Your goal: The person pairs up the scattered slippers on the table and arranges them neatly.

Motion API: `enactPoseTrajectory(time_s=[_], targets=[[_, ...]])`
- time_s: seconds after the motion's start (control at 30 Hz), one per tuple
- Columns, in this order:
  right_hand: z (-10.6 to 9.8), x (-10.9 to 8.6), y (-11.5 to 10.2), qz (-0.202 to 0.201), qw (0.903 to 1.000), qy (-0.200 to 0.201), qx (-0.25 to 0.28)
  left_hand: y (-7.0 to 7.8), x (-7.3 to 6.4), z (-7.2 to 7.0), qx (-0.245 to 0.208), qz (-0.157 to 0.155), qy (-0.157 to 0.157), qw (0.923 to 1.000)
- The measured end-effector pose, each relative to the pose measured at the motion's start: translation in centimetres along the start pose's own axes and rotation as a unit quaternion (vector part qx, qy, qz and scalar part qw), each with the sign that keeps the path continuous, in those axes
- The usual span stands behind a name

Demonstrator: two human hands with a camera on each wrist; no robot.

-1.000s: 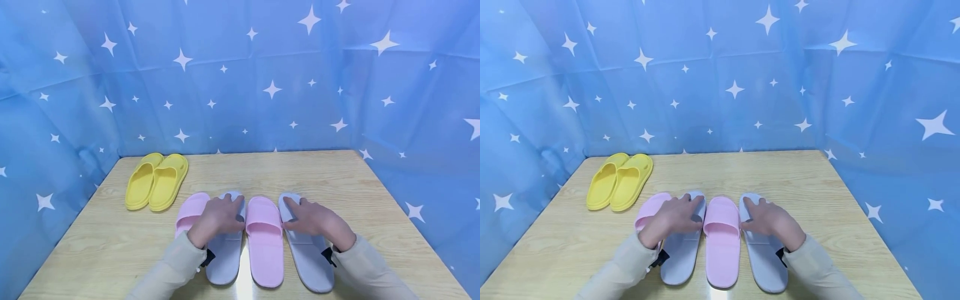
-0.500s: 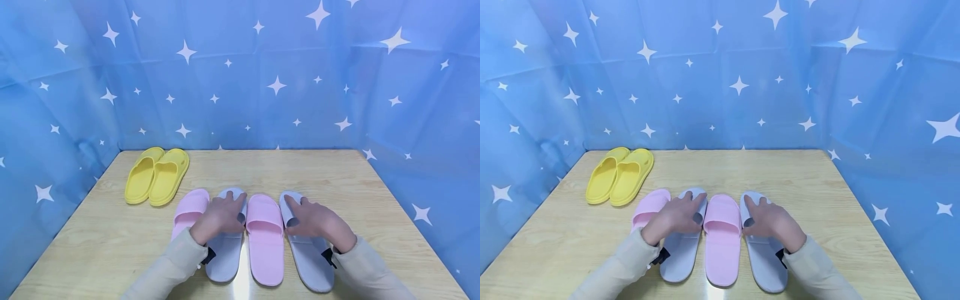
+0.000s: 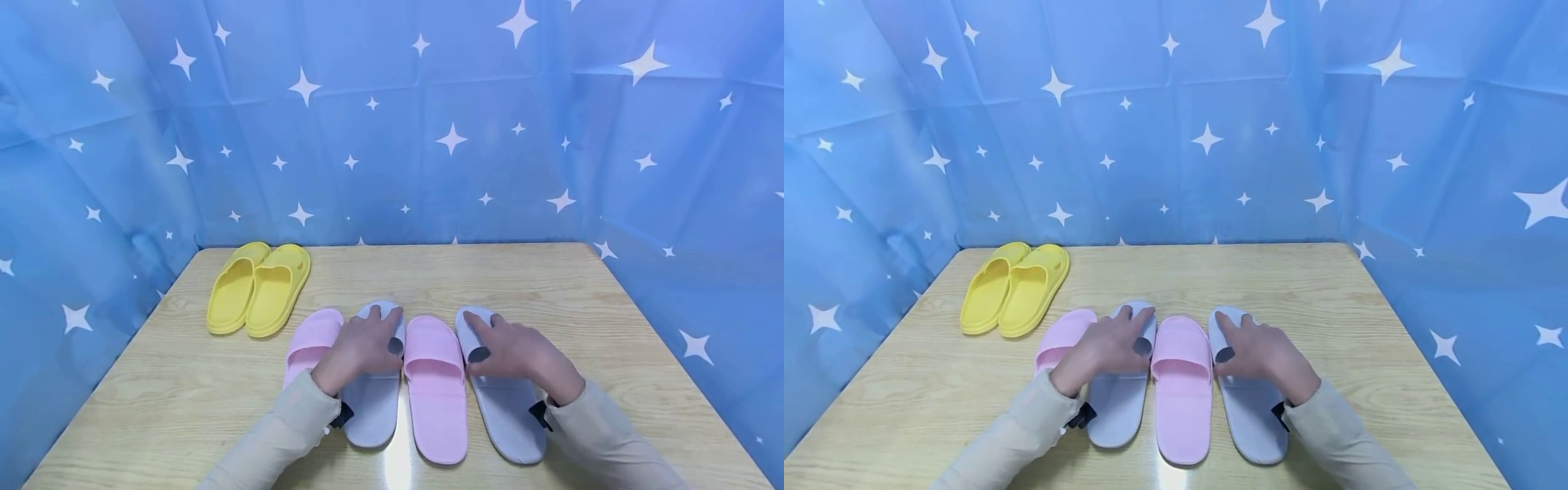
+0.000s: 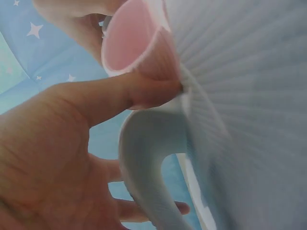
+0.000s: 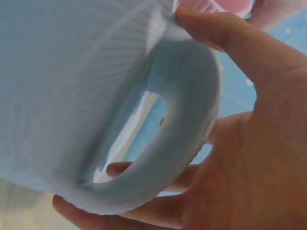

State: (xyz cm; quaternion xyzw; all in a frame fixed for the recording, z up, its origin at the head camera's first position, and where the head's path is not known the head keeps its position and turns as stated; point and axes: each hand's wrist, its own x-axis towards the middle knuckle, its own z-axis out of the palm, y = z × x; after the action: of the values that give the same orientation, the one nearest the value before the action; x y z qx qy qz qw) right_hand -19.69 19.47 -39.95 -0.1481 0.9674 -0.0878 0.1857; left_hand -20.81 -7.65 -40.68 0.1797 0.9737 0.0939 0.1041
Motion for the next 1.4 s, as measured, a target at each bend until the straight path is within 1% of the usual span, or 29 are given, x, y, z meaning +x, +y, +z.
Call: enactPoseTrajectory(time_s=[0.23, 0.47, 0.57, 0.77, 0.83, 0.9, 1.0, 1.1, 1.3, 1.33, 1.4], targets=[[0.3, 0.7, 0.5, -0.005, 0.9994, 0.029, -0.019, -0.2, 0.6, 0.3, 0.007, -0.012, 0.037, 0.9992], [0.5, 1.0, 0.9, -0.007, 0.9977, 0.066, -0.013, -0.4, 0.9, 0.4, -0.007, -0.013, 0.058, 0.9982], [0.5, 1.0, 1.0, -0.007, 0.9974, 0.071, -0.012, -0.6, 1.0, 0.4, -0.009, -0.012, 0.071, 0.9974], [0.4, 1.1, 1.2, -0.007, 0.9969, 0.077, -0.014, -0.8, 1.4, 0.7, 0.006, -0.004, 0.095, 0.9954], [0.4, 1.1, 1.4, -0.009, 0.9970, 0.076, -0.011, -0.8, 1.5, 0.8, 0.004, -0.004, 0.098, 0.9951], [0.4, 1.1, 1.5, -0.009, 0.9977, 0.067, -0.003, -0.8, 1.4, 0.9, -0.002, -0.007, 0.095, 0.9955], [0.3, 1.0, 1.6, -0.005, 0.9989, 0.044, 0.013, -0.7, 1.3, 1.0, -0.012, -0.018, 0.079, 0.9967], [0.4, 0.8, 1.6, 0.000, 0.9994, 0.029, 0.018, -0.6, 1.2, 1.1, -0.019, -0.028, 0.064, 0.9973], [0.8, 1.0, 1.1, 0.003, 0.9994, 0.034, -0.007, -0.1, 0.9, 1.2, -0.022, -0.038, 0.040, 0.9982], [0.8, 1.1, 1.0, 0.007, 0.9994, 0.034, -0.009, -0.1, 0.9, 1.2, -0.019, -0.037, 0.037, 0.9984], [0.6, 1.2, 0.9, 0.016, 0.9993, 0.032, -0.008, 0.1, 1.1, 1.0, 0.003, -0.031, 0.034, 0.9989]])
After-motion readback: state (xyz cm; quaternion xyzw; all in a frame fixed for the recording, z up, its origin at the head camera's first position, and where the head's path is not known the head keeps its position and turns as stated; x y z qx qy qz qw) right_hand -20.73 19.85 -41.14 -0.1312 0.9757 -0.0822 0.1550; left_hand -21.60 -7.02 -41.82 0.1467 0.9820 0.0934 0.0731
